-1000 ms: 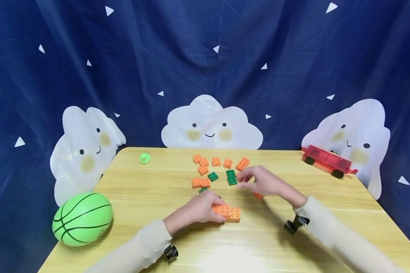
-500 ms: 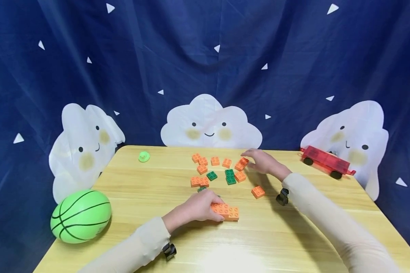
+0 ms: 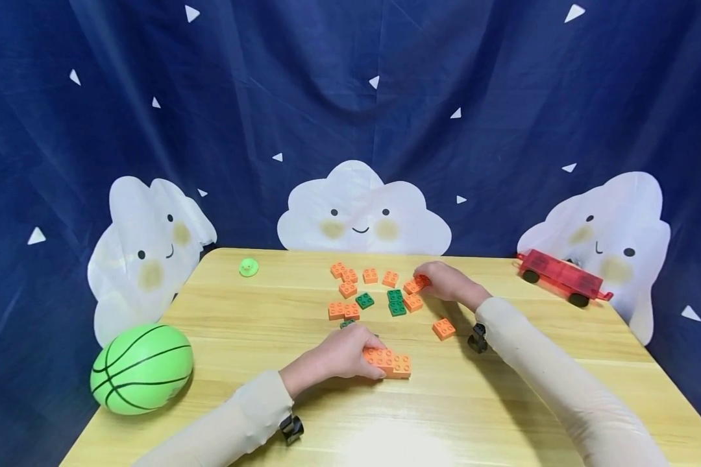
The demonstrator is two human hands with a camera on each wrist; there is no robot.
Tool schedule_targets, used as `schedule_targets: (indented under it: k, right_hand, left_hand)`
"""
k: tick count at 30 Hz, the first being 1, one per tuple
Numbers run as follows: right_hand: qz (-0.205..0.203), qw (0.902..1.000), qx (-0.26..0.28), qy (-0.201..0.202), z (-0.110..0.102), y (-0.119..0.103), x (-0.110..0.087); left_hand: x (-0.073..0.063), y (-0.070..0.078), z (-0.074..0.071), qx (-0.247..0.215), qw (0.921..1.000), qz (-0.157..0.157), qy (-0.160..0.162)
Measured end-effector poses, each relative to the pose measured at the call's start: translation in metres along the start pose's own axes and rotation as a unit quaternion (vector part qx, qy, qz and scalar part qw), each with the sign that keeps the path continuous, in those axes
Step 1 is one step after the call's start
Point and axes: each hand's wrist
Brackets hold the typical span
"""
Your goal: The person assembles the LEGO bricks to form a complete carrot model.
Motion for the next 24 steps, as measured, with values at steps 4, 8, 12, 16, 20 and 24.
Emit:
schedule_targets:
  k: [4,8,12,16,20,24]
  right_hand:
    - [0.000,0.9998,0.003,-0.020,0.000,0.001,-0.001]
    - [-0.016,0.9996,0.009,-0.021,0.002,0.005,-0.004]
    - [-0.014,0.9994,0.030,-0.004,-0.002,0.006,-0.007]
    - [-0.011,0.9982,0.052,0.027,-0.012,0.004,-0.012]
    - [-0.024,0.9955,0.074,0.054,-0.024,-0.007,-0.023]
    - [-0.042,0.9925,0.094,0.065,-0.034,-0.024,-0.041]
  left_hand:
    - [0.000,-0.001,0.000,-0.005,1.0000,-0.001,0.001]
    - [0.000,-0.001,0.000,-0.006,1.0000,-0.003,0.003]
    - [0.001,0.000,0.000,-0.002,1.0000,0.003,0.002]
    - [0.001,0.000,-0.001,0.000,1.0000,0.003,0.001]
    - [0.001,0.000,-0.001,-0.003,1.0000,-0.003,0.000]
    - [0.000,0.000,-0.001,-0.006,1.0000,-0.006,0.001]
Point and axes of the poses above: each hand's wrist, its own x-axis towards the middle knuckle, its own z-axis out of the palm, y = z × x, and after that the axes turned 15 degrees about z, right-handed
